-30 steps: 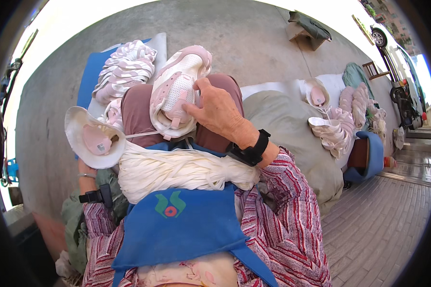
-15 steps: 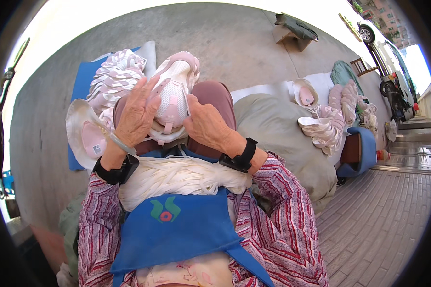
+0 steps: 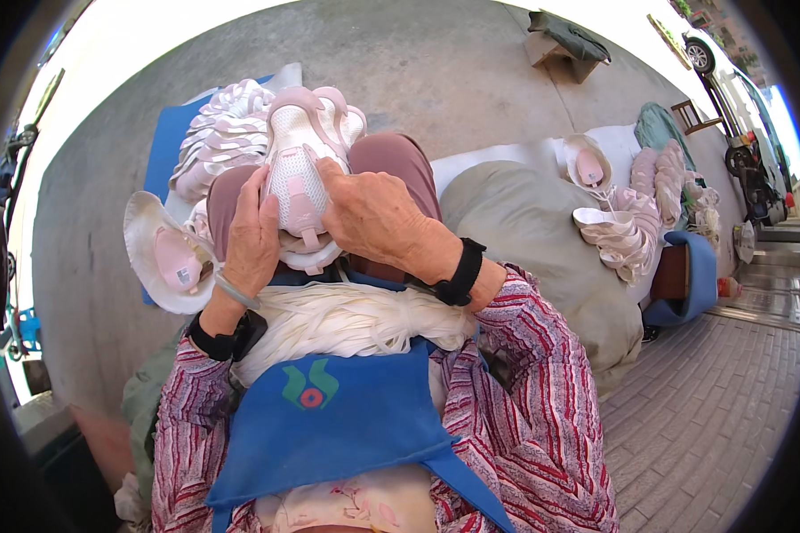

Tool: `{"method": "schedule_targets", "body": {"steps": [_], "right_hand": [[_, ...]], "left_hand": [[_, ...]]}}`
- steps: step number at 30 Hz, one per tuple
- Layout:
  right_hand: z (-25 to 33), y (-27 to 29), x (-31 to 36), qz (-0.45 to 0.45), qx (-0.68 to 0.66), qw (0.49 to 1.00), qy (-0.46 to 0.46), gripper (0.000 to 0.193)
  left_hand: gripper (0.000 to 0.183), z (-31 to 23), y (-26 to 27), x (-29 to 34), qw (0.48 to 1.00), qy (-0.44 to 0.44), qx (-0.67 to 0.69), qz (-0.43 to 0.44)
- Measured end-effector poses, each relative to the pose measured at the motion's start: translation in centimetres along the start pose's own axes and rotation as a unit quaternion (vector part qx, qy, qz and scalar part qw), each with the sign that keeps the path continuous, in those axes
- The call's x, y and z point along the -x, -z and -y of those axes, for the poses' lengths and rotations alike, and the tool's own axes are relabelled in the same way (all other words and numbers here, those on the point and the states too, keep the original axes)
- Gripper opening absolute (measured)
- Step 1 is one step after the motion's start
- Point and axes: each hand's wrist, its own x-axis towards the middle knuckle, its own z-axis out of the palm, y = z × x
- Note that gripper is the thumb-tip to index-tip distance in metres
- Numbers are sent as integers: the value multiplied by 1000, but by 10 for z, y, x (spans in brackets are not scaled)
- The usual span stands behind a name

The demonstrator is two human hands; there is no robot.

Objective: The recorder is lacing a pair of white and pink athletic shoes while sitting in an outdoor area.

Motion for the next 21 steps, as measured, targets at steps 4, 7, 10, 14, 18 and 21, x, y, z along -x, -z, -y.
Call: {"method": "schedule_targets", "body": {"steps": [4, 7, 10, 14, 18, 21], "right_hand": [[-4, 0, 9, 13, -38, 999, -16, 49], [-11, 1, 7, -24, -87, 996, 2, 50], [-15, 10, 4, 19, -135, 990, -35, 50], [-23, 6, 6, 5, -140, 990, -8, 54], [-26, -15, 3, 24, -148, 989, 21, 62], [-26, -11, 7, 37, -181, 983, 7, 59]], "left_hand": [[48, -23, 25, -11, 989, 25, -67, 129], [59, -36, 20, -8, 986, -34, -83, 140], [75, -29, 13, -8, 975, -124, -122, 135], [77, -20, 1, -7, 964, -137, -195, 121], [80, -9, 9, 9, 966, -75, -179, 172], [82, -11, 6, 8, 957, -97, -198, 187]]}}
